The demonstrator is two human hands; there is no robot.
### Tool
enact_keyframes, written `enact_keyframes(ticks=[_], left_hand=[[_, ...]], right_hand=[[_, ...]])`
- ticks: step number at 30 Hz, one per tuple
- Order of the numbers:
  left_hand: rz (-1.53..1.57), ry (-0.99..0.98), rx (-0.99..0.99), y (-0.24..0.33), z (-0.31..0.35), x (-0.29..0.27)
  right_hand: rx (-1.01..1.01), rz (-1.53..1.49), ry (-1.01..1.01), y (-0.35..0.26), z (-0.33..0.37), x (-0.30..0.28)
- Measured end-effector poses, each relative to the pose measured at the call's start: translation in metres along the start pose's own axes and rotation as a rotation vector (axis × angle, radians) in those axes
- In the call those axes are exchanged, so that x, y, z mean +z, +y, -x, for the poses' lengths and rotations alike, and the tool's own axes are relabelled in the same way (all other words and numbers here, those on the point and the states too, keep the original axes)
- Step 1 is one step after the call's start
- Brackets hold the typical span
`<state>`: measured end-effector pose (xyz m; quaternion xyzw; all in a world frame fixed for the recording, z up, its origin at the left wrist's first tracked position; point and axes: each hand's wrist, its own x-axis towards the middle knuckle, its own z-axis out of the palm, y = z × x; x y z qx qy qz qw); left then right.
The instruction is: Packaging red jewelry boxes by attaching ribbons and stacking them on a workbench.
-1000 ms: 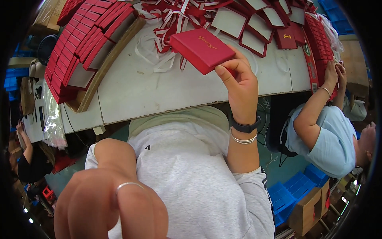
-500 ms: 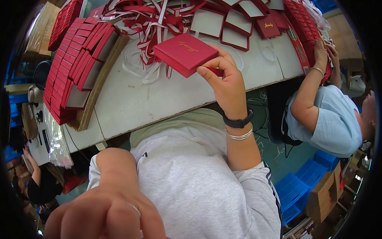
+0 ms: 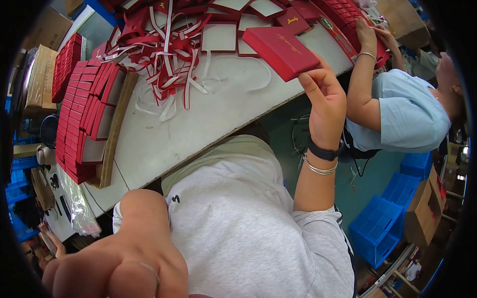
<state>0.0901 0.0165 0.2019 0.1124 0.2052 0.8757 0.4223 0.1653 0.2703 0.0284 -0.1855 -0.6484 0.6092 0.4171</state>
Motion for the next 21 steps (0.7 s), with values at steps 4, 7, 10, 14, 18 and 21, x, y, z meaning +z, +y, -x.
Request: enact_keyframes(ticks=[4, 7, 10, 14, 18, 21], left_hand=[[-0.046, -0.015, -0.001, -0.005, 0.008, 0.011], [-0.061, -0.27, -0.027, 0.0, 0.002, -0.007], [0.056, -0.698, -0.148, 0.003, 0.002, -0.036], [0.232, -0.983, -0.346, 0.015, -0.001, -0.047], [0.135, -1.248, 0.314, 0.022, -0.006, -0.054], [0.344, -1.043, 0.596, 0.038, 0.004, -0.094]], right_hand=[[0.025, 0.013, -0.031, -0.007, 0.015, 0.003], [0.04, 0.007, -0.035, -0.009, 0.018, 0.008], [0.032, -0.001, -0.071, -0.008, 0.021, 0.013], [0.06, -0.045, -0.067, -0.01, 0.029, 0.016], [0.047, -0.066, -0.032, -0.01, 0.036, 0.018], [0.064, -0.214, -0.049, -0.014, 0.037, 0.035]])
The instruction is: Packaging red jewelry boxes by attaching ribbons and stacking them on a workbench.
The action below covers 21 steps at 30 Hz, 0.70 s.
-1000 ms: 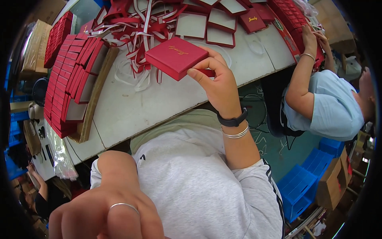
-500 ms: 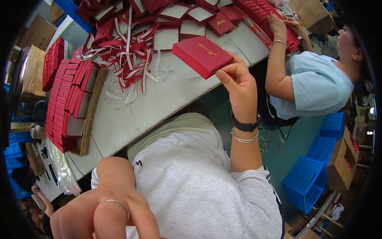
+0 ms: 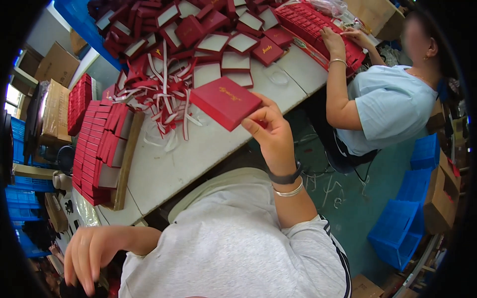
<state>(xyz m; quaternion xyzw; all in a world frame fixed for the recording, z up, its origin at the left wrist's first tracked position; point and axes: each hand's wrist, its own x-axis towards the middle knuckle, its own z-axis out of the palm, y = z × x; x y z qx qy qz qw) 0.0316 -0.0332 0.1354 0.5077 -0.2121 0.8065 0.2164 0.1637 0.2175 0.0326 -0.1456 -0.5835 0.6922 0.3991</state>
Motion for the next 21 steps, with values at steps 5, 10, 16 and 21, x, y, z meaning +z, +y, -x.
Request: enact_keyframes(ticks=[5, 10, 16, 21], left_hand=[[-1.237, 0.743, -0.929, 0.009, 0.08, -0.073], [-1.352, 0.71, -0.633, -0.019, 0.101, -0.091], [-1.325, 0.879, -0.458, -0.011, 0.127, -0.094], [-1.445, 0.813, -0.285, -0.001, 0.139, -0.096]], right_hand=[[0.03, -0.055, -0.167, 0.012, -0.006, 0.049], [0.15, 0.059, -0.376, 0.031, -0.012, 0.094], [0.105, 0.233, -0.504, 0.05, -0.01, 0.119], [0.349, 0.243, -0.433, 0.059, -0.008, 0.121]])
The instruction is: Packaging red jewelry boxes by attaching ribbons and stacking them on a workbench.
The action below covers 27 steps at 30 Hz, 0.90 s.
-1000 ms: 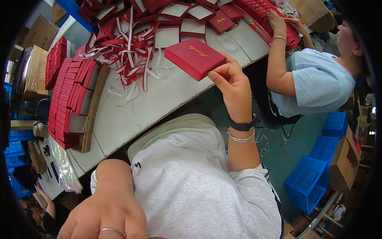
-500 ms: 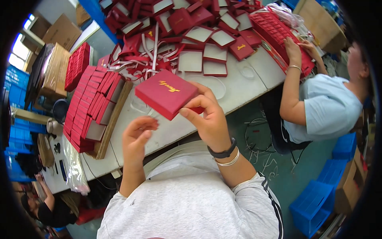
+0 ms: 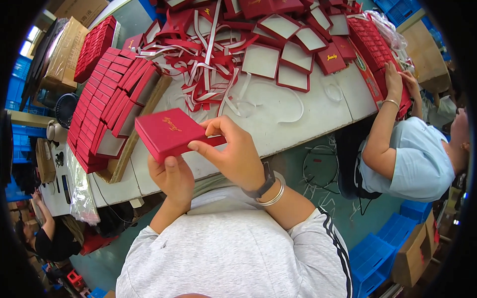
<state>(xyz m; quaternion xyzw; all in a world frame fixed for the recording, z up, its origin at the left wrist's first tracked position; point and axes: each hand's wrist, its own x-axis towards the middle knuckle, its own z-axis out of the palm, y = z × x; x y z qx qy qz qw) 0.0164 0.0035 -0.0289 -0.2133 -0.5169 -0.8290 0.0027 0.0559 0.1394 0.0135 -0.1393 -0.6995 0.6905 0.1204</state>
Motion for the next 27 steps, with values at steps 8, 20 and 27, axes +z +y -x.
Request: enact_keyframes(ticks=[8, 20, 27], left_hand=[[0.158, 0.064, -0.117, 0.006, -0.016, 0.01], [0.18, 0.186, -0.247, -0.006, -0.029, 0.009], [0.221, 0.15, -0.161, -0.003, -0.03, 0.013]], right_hand=[[-0.119, -0.073, -0.041, 0.023, -0.004, -0.021], [-0.069, 0.126, -0.05, 0.008, 0.006, -0.046], [-0.229, 0.329, 0.103, -0.003, 0.005, -0.045]])
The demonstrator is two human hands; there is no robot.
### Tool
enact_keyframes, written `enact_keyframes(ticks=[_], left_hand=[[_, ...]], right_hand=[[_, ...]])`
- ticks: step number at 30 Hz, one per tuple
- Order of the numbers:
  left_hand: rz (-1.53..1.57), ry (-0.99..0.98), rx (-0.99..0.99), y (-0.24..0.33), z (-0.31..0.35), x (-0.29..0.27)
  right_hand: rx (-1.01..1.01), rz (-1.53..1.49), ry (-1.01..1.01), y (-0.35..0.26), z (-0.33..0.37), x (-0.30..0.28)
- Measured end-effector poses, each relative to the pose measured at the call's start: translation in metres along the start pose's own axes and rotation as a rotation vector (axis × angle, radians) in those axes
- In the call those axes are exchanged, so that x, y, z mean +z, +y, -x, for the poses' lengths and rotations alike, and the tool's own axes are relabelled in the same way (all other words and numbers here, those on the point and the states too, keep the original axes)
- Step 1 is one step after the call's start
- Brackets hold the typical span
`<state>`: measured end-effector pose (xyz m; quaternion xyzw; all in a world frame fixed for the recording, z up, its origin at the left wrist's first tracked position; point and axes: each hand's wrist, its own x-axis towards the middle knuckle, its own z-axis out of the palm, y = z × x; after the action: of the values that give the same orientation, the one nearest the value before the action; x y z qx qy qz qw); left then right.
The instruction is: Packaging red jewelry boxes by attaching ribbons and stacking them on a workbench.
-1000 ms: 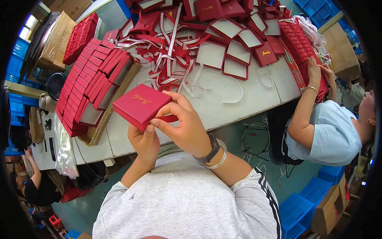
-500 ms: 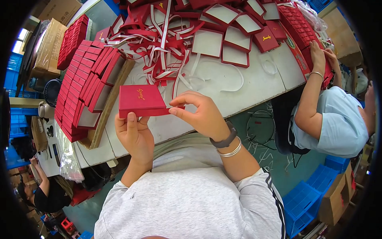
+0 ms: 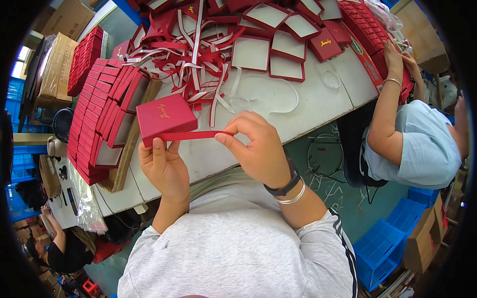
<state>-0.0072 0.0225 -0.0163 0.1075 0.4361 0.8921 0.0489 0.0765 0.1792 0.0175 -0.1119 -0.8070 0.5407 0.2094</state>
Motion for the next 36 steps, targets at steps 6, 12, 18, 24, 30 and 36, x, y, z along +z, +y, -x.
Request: enact_keyframes(ticks=[6, 12, 18, 24, 30, 36], left_hand=[[0.068, -0.079, -0.051, 0.02, 0.006, 0.013], [0.111, -0.112, -0.042, 0.026, 0.007, 0.01], [0.339, -0.088, -0.258, 0.029, 0.005, 0.008], [0.551, -0.002, -0.38, 0.024, 0.002, 0.001], [0.267, -0.045, -0.328, 0.012, 0.012, 0.012], [0.159, -0.149, -0.289, 0.0, 0.019, 0.011]], right_hand=[[0.07, -0.107, 0.014, 0.012, -0.01, 0.005], [0.088, -0.153, -0.022, 0.01, -0.017, 0.008], [0.043, -0.459, -0.13, 0.018, -0.021, 0.017], [0.048, -0.633, -0.129, 0.016, -0.016, 0.032], [-0.049, -0.321, -0.009, 0.013, -0.01, 0.046], [-0.129, -0.042, 0.131, 0.01, -0.012, 0.04]])
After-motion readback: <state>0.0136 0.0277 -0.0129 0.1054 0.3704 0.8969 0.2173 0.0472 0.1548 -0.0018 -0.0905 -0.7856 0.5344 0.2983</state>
